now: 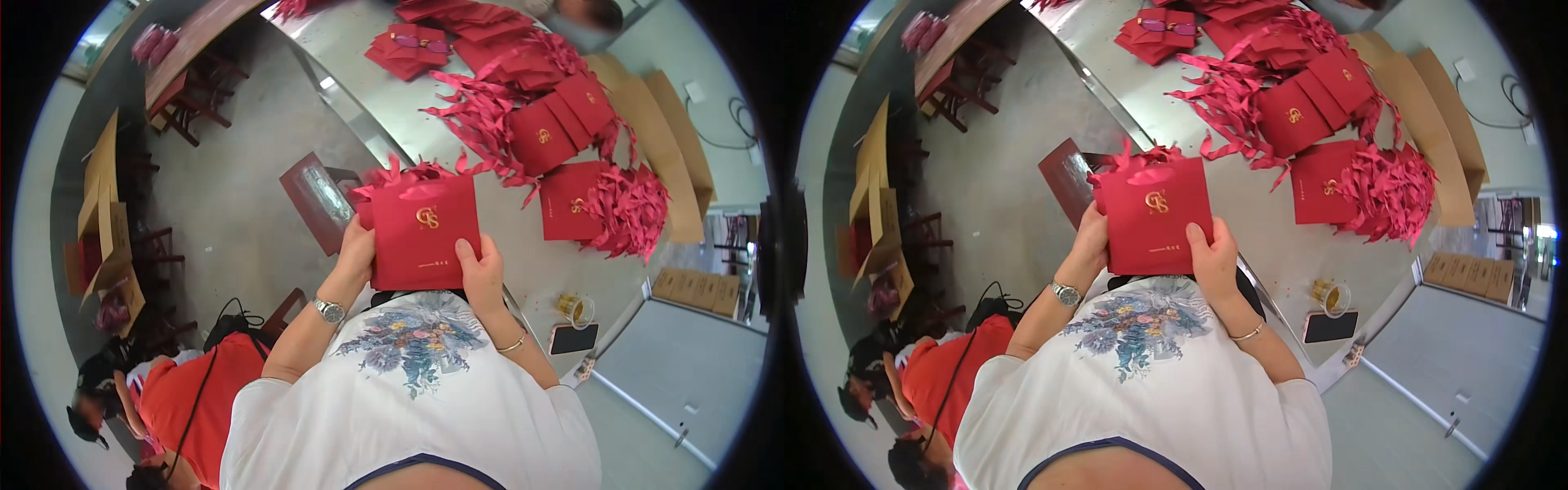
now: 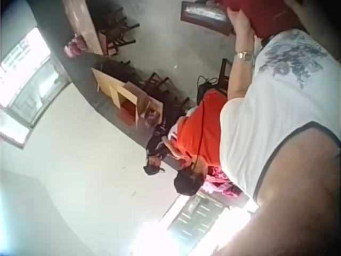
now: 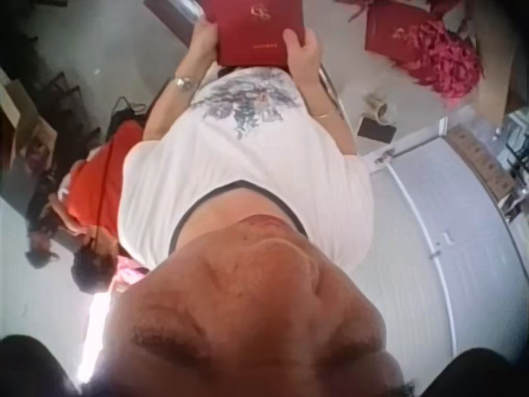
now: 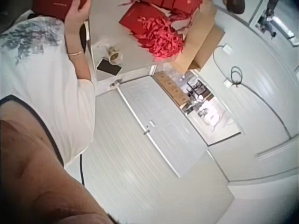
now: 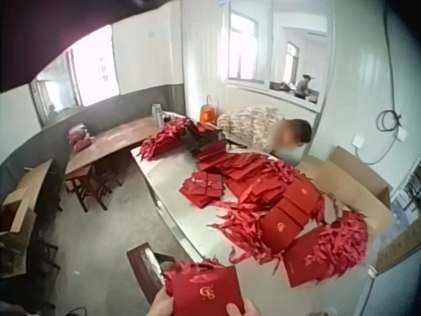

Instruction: Organizing and putting red gift bags into a shipping box.

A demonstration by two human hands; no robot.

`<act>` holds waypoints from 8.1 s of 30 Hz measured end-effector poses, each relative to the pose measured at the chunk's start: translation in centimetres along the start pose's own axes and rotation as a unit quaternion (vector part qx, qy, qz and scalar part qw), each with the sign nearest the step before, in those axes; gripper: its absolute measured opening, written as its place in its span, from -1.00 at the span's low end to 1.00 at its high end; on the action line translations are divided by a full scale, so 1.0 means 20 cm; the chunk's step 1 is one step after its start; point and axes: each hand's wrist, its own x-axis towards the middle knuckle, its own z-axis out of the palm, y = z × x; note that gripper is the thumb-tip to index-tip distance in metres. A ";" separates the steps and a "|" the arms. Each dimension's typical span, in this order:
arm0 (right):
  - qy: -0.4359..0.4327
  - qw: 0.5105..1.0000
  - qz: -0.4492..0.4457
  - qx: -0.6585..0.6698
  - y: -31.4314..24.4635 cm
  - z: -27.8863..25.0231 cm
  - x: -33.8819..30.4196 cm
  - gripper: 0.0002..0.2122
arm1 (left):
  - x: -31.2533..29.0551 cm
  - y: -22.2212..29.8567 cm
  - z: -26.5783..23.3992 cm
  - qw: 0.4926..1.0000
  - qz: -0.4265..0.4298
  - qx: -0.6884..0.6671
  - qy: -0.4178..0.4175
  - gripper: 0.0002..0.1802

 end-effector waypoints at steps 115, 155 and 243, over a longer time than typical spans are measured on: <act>-0.637 0.762 0.060 -0.101 -0.20 5.16 1.11 -0.33 | 0.60 2.03 -4.07 0.815 0.264 -0.347 0.382 -0.64; -0.669 0.658 -0.341 -0.058 -1.17 8.41 2.34 -0.72 | 1.89 4.34 -6.17 0.603 0.437 -0.661 0.093 -0.44; -0.783 0.488 0.269 -0.277 -0.20 11.81 2.54 -0.58 | 2.37 4.74 -8.62 0.469 0.258 -0.496 0.684 -0.16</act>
